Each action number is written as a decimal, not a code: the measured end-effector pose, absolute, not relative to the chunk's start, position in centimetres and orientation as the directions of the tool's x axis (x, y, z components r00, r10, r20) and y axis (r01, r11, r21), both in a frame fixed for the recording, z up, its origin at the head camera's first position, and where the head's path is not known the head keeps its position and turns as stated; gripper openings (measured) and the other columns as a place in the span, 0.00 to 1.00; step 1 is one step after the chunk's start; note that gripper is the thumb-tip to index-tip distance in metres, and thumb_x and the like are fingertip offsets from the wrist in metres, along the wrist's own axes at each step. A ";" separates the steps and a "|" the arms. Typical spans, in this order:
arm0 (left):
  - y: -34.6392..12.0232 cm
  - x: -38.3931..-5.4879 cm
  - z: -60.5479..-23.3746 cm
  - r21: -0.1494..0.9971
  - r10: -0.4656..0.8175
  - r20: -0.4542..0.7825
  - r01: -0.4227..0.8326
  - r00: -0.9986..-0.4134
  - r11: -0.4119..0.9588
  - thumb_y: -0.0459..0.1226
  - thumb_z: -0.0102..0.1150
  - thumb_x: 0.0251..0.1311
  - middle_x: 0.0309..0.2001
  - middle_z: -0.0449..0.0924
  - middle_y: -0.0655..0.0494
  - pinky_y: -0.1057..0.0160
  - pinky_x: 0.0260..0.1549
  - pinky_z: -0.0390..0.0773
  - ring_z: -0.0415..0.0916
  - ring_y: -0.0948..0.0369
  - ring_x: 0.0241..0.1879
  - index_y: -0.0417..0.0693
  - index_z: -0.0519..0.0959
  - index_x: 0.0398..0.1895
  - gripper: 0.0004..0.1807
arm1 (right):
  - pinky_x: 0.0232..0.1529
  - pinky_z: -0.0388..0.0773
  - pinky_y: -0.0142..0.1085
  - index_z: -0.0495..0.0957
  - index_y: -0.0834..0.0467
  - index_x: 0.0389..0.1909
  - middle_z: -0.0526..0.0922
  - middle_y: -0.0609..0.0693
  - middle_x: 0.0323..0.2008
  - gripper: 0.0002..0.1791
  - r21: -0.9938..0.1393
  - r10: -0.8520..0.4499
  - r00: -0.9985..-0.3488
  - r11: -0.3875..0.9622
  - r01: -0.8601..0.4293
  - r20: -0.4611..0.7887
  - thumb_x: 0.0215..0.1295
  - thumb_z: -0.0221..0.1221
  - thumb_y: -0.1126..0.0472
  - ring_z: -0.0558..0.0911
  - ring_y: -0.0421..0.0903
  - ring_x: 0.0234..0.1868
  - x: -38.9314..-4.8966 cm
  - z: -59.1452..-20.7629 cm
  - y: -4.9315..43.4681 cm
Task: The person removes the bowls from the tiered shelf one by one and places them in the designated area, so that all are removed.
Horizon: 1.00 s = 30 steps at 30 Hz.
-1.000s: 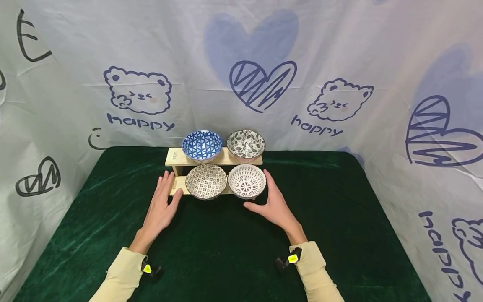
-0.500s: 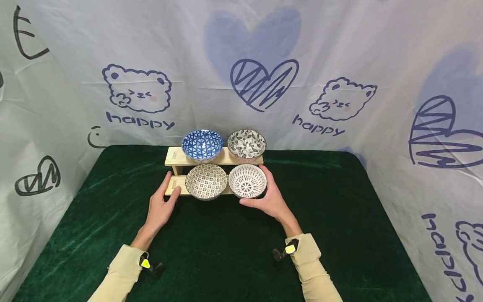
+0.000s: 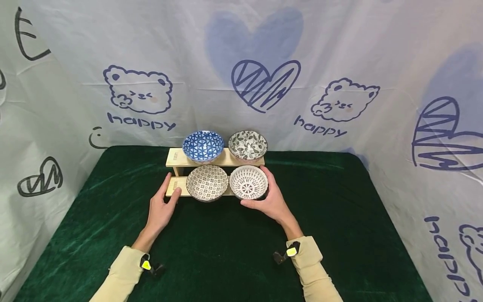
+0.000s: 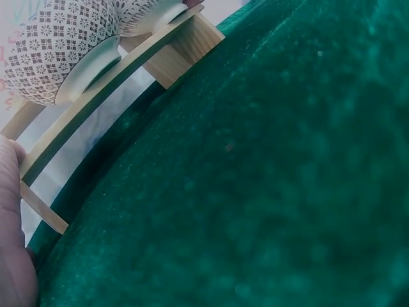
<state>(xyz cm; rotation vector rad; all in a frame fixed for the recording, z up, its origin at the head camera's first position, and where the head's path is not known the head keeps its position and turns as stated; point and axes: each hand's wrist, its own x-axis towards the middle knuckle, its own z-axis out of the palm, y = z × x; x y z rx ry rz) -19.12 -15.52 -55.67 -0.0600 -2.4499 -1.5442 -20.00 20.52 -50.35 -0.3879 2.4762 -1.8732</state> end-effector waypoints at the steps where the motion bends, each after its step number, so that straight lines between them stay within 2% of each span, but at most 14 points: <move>1: -15.5 -19.1 -55.7 0.885 -0.094 0.228 0.166 -0.969 0.436 0.48 0.56 0.78 0.82 0.56 0.52 0.45 0.78 0.55 0.55 0.51 0.80 0.44 0.56 0.83 0.38 | 0.76 0.59 0.59 0.49 0.54 0.83 0.61 0.58 0.78 0.65 -0.948 -0.201 -0.970 0.258 -0.186 0.136 0.49 0.80 0.63 0.65 0.57 0.74 -20.0 -50.3 20.6; 16: -15.5 -19.2 -55.8 0.902 -0.132 0.213 0.142 -0.968 0.408 0.47 0.55 0.78 0.81 0.60 0.52 0.45 0.78 0.56 0.57 0.50 0.80 0.46 0.61 0.82 0.35 | 0.76 0.56 0.64 0.48 0.52 0.83 0.60 0.57 0.78 0.64 -0.918 -0.223 -0.966 0.341 -0.203 0.131 0.51 0.80 0.58 0.63 0.58 0.75 -20.1 -50.3 20.6; 22: -15.5 -19.1 -55.7 0.908 -0.148 0.219 0.146 -0.964 0.392 0.47 0.56 0.77 0.79 0.63 0.51 0.44 0.77 0.58 0.60 0.50 0.78 0.48 0.62 0.81 0.34 | 0.76 0.56 0.65 0.46 0.50 0.83 0.58 0.56 0.79 0.66 -0.917 -0.230 -0.967 0.352 -0.187 0.109 0.51 0.80 0.53 0.62 0.58 0.76 -20.0 -50.1 20.6; 30: -15.4 -19.3 -56.0 0.908 -0.158 0.225 0.149 -0.961 0.391 0.46 0.58 0.77 0.78 0.65 0.50 0.43 0.76 0.60 0.62 0.50 0.77 0.46 0.64 0.80 0.34 | 0.76 0.56 0.66 0.46 0.50 0.83 0.58 0.55 0.79 0.65 -0.921 -0.240 -0.964 0.337 -0.197 0.118 0.52 0.80 0.53 0.62 0.58 0.75 -20.1 -50.3 20.8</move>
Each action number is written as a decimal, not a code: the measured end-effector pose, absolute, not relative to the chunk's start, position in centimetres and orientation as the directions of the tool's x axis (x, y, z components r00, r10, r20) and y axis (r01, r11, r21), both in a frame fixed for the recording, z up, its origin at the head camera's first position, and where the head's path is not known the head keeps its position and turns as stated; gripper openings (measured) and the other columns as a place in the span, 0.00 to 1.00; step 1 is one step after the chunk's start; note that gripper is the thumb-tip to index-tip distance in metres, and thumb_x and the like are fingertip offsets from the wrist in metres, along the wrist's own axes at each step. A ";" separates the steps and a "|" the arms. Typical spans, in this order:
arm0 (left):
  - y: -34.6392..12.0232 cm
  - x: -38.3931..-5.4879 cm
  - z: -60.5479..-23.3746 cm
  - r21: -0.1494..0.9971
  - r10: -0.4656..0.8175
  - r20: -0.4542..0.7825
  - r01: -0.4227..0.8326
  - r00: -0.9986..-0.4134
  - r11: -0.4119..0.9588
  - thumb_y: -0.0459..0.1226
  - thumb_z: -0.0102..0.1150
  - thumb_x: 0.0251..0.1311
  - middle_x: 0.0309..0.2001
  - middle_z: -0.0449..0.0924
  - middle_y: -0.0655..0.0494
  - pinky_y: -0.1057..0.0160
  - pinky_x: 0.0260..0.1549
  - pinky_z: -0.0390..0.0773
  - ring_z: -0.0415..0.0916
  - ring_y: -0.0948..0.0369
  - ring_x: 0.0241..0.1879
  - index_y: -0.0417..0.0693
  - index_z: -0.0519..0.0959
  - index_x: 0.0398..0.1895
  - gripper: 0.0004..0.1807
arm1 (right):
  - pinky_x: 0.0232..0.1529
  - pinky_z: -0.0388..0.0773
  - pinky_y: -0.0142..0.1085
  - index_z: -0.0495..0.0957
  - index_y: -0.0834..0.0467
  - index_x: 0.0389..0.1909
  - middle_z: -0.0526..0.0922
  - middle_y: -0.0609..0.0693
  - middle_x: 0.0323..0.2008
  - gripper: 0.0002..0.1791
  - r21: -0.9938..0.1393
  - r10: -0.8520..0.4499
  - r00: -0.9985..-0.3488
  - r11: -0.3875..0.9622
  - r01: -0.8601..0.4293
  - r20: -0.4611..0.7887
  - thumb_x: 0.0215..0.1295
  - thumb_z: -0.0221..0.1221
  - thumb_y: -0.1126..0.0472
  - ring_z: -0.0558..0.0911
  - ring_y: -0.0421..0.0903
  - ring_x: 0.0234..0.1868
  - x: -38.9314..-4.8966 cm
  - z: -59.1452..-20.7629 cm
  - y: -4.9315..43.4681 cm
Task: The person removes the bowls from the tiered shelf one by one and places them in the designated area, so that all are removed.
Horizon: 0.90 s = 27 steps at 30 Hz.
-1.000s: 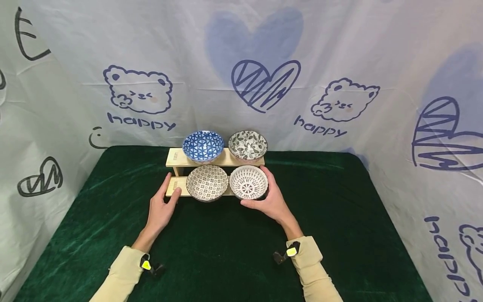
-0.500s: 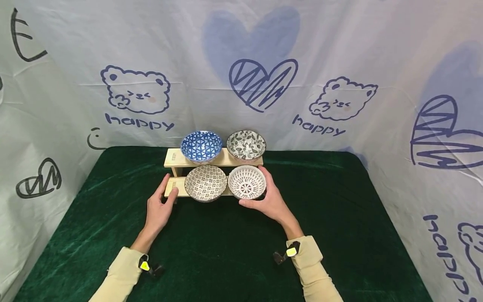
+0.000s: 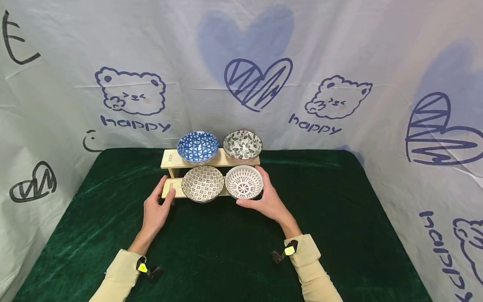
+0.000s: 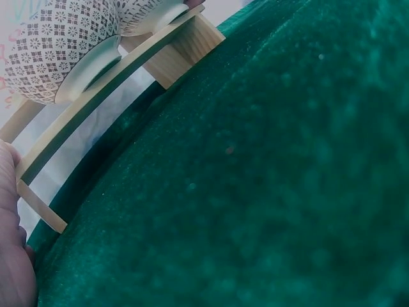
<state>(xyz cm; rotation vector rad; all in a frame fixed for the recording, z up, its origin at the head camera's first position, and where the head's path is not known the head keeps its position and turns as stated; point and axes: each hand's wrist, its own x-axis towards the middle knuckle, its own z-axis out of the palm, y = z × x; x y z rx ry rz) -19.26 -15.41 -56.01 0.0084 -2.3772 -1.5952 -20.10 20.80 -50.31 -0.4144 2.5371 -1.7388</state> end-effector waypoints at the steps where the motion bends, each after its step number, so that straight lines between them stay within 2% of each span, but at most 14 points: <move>1: -15.5 -19.3 -56.0 0.908 -0.160 0.225 0.148 -0.961 0.392 0.46 0.58 0.77 0.78 0.65 0.50 0.43 0.76 0.60 0.62 0.50 0.77 0.46 0.64 0.80 0.34 | 0.76 0.56 0.65 0.46 0.50 0.83 0.58 0.54 0.79 0.65 -0.922 -0.242 -0.963 0.332 -0.198 0.120 0.52 0.80 0.53 0.62 0.58 0.75 -20.1 -50.3 20.7; 15: -15.6 -19.3 -56.1 0.903 -0.144 0.224 0.149 -0.964 0.403 0.48 0.57 0.77 0.79 0.63 0.51 0.44 0.77 0.59 0.61 0.51 0.78 0.47 0.63 0.81 0.34 | 0.76 0.59 0.63 0.51 0.52 0.82 0.62 0.56 0.77 0.62 -0.931 -0.197 -0.970 0.304 -0.202 0.146 0.50 0.81 0.59 0.65 0.58 0.74 -20.2 -50.7 20.6; 24: -15.6 -19.3 -56.2 0.902 -0.137 0.223 0.150 -0.965 0.404 0.49 0.57 0.77 0.79 0.63 0.50 0.43 0.77 0.59 0.61 0.50 0.78 0.46 0.63 0.81 0.35 | 0.74 0.63 0.56 0.55 0.53 0.80 0.67 0.54 0.74 0.62 -0.947 -0.187 -0.966 0.234 -0.218 0.176 0.46 0.82 0.63 0.69 0.53 0.71 -20.4 -51.0 20.7; 27: -15.6 -19.4 -56.2 0.901 -0.140 0.234 0.160 -0.962 0.402 0.48 0.57 0.77 0.79 0.64 0.50 0.44 0.77 0.59 0.62 0.50 0.78 0.46 0.64 0.80 0.35 | 0.72 0.67 0.43 0.57 0.52 0.80 0.68 0.53 0.73 0.62 -0.952 -0.187 -0.965 0.212 -0.221 0.182 0.44 0.83 0.65 0.70 0.52 0.69 -20.5 -51.0 20.8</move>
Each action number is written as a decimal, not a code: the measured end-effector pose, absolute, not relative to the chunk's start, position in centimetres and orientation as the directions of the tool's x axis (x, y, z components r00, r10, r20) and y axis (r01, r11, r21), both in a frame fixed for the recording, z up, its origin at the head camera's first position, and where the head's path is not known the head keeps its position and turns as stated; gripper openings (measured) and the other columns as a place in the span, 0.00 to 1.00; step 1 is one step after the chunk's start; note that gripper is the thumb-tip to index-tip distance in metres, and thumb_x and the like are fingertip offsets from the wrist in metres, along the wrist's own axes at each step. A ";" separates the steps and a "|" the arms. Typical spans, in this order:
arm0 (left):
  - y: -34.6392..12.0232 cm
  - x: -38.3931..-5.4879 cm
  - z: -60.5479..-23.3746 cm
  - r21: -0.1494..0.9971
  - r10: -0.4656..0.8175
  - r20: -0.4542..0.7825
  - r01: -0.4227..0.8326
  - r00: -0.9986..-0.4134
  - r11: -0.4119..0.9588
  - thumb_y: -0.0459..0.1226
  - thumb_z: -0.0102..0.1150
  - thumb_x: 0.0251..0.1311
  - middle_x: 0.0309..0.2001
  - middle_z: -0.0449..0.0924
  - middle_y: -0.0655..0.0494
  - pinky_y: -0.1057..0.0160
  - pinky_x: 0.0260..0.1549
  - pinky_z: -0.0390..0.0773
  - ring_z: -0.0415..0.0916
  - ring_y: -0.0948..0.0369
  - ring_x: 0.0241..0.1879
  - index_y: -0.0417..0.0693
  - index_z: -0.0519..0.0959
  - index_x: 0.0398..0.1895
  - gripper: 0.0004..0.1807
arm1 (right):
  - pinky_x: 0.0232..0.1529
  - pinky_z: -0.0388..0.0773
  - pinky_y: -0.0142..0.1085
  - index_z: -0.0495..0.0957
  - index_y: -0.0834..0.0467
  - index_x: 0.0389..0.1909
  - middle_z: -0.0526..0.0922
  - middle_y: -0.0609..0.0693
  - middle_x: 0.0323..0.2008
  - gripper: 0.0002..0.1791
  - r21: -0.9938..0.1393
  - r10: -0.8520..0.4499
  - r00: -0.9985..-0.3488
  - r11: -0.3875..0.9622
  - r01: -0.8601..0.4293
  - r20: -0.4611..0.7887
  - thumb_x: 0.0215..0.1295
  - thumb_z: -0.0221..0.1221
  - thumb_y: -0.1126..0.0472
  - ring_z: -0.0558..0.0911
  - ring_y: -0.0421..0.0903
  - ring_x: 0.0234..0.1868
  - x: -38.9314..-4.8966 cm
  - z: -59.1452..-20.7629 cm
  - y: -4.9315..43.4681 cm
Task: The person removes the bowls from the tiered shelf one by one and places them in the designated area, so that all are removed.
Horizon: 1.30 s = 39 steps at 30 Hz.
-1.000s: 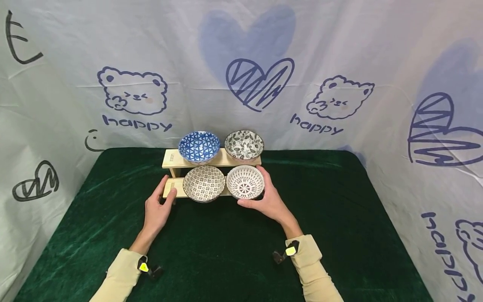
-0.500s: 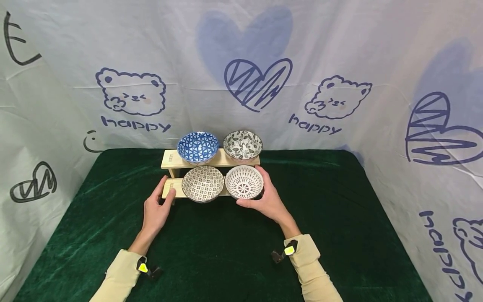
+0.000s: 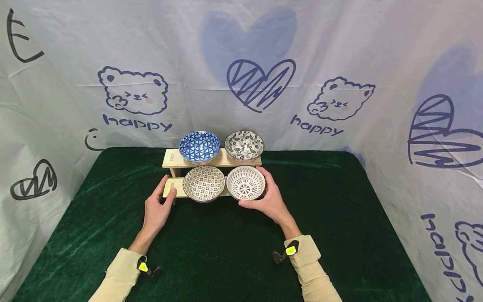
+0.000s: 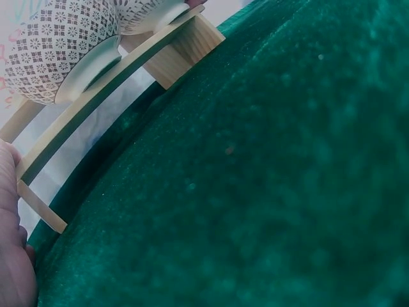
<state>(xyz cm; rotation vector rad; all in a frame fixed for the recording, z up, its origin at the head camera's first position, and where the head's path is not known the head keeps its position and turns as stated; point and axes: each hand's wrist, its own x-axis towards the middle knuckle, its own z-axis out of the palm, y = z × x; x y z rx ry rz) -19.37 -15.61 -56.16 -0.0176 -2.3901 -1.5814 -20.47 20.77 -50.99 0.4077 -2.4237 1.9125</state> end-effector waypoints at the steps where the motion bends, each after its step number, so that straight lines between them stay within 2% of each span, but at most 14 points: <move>1: -15.6 -19.4 -56.2 0.901 -0.140 0.236 0.162 -0.962 0.403 0.48 0.57 0.77 0.78 0.64 0.49 0.44 0.77 0.59 0.62 0.50 0.78 0.46 0.64 0.80 0.35 | 0.71 0.68 0.40 0.57 0.52 0.80 0.68 0.54 0.73 0.62 -0.954 -0.189 -0.965 0.205 -0.221 0.183 0.45 0.82 0.66 0.70 0.53 0.69 -20.5 -51.0 20.8; 4: -15.6 -19.4 -56.1 0.900 -0.138 0.239 0.166 -0.961 0.403 0.48 0.57 0.77 0.78 0.64 0.49 0.43 0.76 0.59 0.62 0.49 0.77 0.46 0.64 0.80 0.35 | 0.67 0.70 0.31 0.58 0.52 0.79 0.68 0.55 0.73 0.61 -0.959 -0.191 -0.966 0.190 -0.211 0.174 0.45 0.82 0.68 0.70 0.54 0.69 -20.5 -50.8 21.1; 8: -15.5 -19.4 -56.0 0.902 -0.140 0.234 0.160 -0.962 0.402 0.48 0.57 0.77 0.79 0.64 0.49 0.43 0.77 0.59 0.62 0.49 0.78 0.46 0.63 0.80 0.35 | 0.67 0.70 0.34 0.58 0.52 0.80 0.67 0.56 0.73 0.60 -0.962 -0.196 -0.968 0.193 -0.194 0.156 0.46 0.81 0.68 0.70 0.55 0.69 -20.5 -50.5 21.4; 19: -15.5 -19.3 -56.0 0.902 -0.142 0.223 0.149 -0.964 0.405 0.49 0.57 0.77 0.79 0.64 0.50 0.45 0.77 0.59 0.62 0.50 0.78 0.47 0.63 0.81 0.34 | 0.63 0.72 0.27 0.57 0.53 0.80 0.68 0.57 0.72 0.61 -0.951 -0.220 -0.962 0.226 -0.210 0.160 0.45 0.82 0.66 0.71 0.54 0.68 -20.5 -49.9 22.2; 25: -15.5 -19.3 -56.0 0.901 -0.140 0.225 0.151 -0.964 0.408 0.49 0.57 0.77 0.79 0.64 0.50 0.44 0.77 0.59 0.62 0.50 0.78 0.48 0.63 0.81 0.35 | 0.64 0.72 0.26 0.59 0.52 0.79 0.67 0.55 0.73 0.60 -0.948 -0.230 -0.962 0.244 -0.203 0.146 0.46 0.82 0.66 0.69 0.53 0.69 -20.5 -49.3 22.9; 32: -15.5 -19.4 -56.1 0.904 -0.144 0.230 0.157 -0.962 0.399 0.50 0.57 0.77 0.79 0.64 0.50 0.44 0.76 0.60 0.63 0.50 0.77 0.48 0.64 0.80 0.35 | 0.65 0.72 0.27 0.57 0.55 0.80 0.66 0.56 0.73 0.61 -0.946 -0.253 -0.954 0.239 -0.220 0.158 0.45 0.81 0.69 0.69 0.55 0.69 -20.8 -48.8 24.0; 39: -15.5 -19.3 -56.1 0.904 -0.136 0.230 0.160 -0.964 0.396 0.50 0.57 0.77 0.79 0.64 0.49 0.43 0.76 0.59 0.62 0.49 0.77 0.47 0.63 0.81 0.35 | 0.65 0.71 0.25 0.56 0.55 0.80 0.66 0.56 0.74 0.60 -0.936 -0.241 -0.955 0.264 -0.234 0.171 0.48 0.80 0.68 0.69 0.54 0.70 -20.9 -48.8 25.2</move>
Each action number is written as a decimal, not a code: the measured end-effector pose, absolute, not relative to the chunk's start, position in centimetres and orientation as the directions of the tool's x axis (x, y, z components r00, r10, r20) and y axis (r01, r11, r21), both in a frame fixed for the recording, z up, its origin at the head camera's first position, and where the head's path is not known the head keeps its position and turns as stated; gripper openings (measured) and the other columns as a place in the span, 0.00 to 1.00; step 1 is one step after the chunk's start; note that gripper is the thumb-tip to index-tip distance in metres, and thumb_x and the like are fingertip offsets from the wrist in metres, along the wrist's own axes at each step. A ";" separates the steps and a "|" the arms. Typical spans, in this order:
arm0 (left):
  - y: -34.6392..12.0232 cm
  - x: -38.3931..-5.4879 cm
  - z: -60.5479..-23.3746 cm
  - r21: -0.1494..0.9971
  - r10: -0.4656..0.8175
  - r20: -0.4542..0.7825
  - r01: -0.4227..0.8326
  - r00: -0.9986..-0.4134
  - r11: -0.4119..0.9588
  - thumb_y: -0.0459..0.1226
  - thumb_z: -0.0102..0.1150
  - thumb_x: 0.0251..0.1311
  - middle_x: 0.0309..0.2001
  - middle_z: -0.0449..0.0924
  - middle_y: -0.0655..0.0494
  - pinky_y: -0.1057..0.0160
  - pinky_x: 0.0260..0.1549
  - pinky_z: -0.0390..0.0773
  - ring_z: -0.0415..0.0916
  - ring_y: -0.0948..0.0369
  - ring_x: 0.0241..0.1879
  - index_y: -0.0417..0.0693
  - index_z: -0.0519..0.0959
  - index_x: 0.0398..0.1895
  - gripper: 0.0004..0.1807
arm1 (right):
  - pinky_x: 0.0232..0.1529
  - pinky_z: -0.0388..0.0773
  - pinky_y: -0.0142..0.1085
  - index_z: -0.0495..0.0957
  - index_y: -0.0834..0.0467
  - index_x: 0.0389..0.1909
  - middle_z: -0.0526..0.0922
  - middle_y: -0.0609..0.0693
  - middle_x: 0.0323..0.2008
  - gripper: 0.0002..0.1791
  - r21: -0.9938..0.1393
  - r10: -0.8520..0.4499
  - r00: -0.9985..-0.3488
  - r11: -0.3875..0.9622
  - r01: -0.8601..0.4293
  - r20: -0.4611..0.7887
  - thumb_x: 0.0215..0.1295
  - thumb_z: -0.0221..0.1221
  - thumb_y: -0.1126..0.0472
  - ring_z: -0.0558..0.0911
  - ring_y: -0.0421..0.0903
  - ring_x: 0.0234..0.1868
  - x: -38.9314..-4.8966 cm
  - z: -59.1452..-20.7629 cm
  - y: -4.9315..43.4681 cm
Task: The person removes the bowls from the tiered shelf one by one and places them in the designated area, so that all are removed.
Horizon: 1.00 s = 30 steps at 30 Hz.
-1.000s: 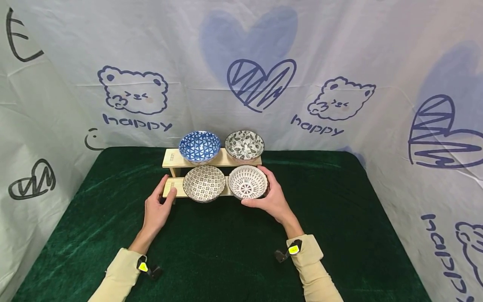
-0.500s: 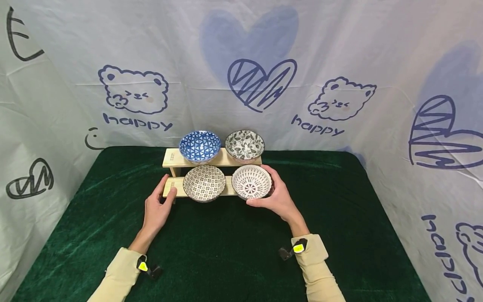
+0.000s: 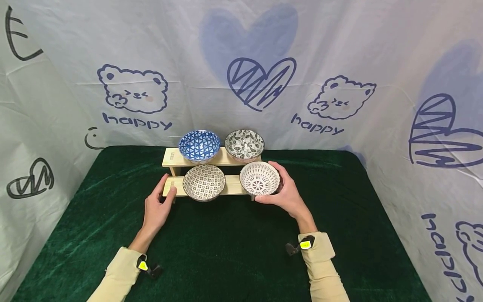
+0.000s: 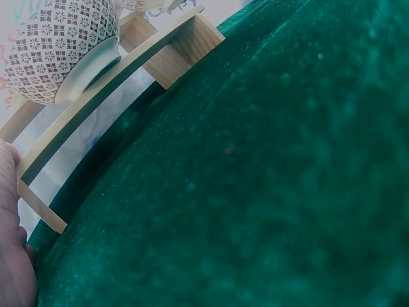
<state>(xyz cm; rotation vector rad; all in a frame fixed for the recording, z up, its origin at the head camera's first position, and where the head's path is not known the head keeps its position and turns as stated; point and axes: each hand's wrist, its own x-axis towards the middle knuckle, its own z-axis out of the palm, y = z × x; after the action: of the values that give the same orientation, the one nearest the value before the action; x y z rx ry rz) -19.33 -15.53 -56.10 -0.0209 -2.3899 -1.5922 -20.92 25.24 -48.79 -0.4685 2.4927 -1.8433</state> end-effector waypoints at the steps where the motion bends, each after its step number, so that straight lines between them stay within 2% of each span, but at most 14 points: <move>1: -15.5 -19.3 -56.1 0.904 -0.136 0.229 0.159 -0.964 0.397 0.50 0.57 0.77 0.79 0.64 0.50 0.43 0.76 0.59 0.62 0.50 0.77 0.47 0.63 0.81 0.35 | 0.65 0.71 0.25 0.56 0.56 0.80 0.66 0.56 0.74 0.60 -0.936 -0.238 -0.956 0.264 -0.235 0.173 0.48 0.80 0.68 0.69 0.54 0.70 -21.0 -48.8 25.4; 15: -15.5 -19.4 -56.1 0.901 -0.144 0.212 0.137 -0.967 0.412 0.50 0.56 0.77 0.79 0.63 0.51 0.43 0.77 0.59 0.61 0.50 0.78 0.48 0.63 0.81 0.35 | 0.60 0.75 0.24 0.54 0.55 0.81 0.64 0.58 0.75 0.59 -0.958 -0.110 -0.978 0.209 -0.195 0.175 0.51 0.77 0.73 0.69 0.54 0.69 -21.3 -48.4 27.7; 21: -15.5 -19.4 -56.1 0.903 -0.143 0.231 0.157 -0.962 0.401 0.48 0.56 0.77 0.78 0.66 0.47 0.42 0.75 0.61 0.65 0.49 0.76 0.47 0.63 0.81 0.34 | 0.64 0.72 0.23 0.53 0.54 0.82 0.63 0.57 0.76 0.59 -0.962 -0.026 -0.984 0.208 -0.175 0.174 0.53 0.77 0.71 0.67 0.55 0.72 -21.5 -48.8 27.7; 26: -15.5 -19.2 -56.1 0.901 -0.145 0.232 0.156 -0.962 0.404 0.48 0.56 0.77 0.78 0.66 0.48 0.42 0.75 0.61 0.65 0.49 0.76 0.49 0.63 0.81 0.34 | 0.73 0.69 0.36 0.53 0.53 0.82 0.63 0.55 0.77 0.59 -0.961 0.029 -0.986 0.230 -0.155 0.166 0.52 0.79 0.68 0.67 0.55 0.74 -21.6 -48.9 27.5; 30: -15.5 -19.2 -56.0 0.900 -0.144 0.229 0.153 -0.963 0.408 0.48 0.56 0.77 0.78 0.65 0.48 0.42 0.75 0.62 0.64 0.49 0.76 0.49 0.63 0.81 0.34 | 0.76 0.66 0.46 0.54 0.53 0.81 0.64 0.54 0.76 0.59 -0.963 0.059 -0.986 0.234 -0.136 0.154 0.53 0.79 0.67 0.67 0.54 0.74 -21.6 -49.0 27.5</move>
<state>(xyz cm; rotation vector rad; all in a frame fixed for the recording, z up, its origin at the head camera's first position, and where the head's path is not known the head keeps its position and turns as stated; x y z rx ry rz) -19.17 -15.51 -56.01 -0.0078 -2.3968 -1.5745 -21.62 27.47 -48.97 -0.0809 2.5873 -2.0462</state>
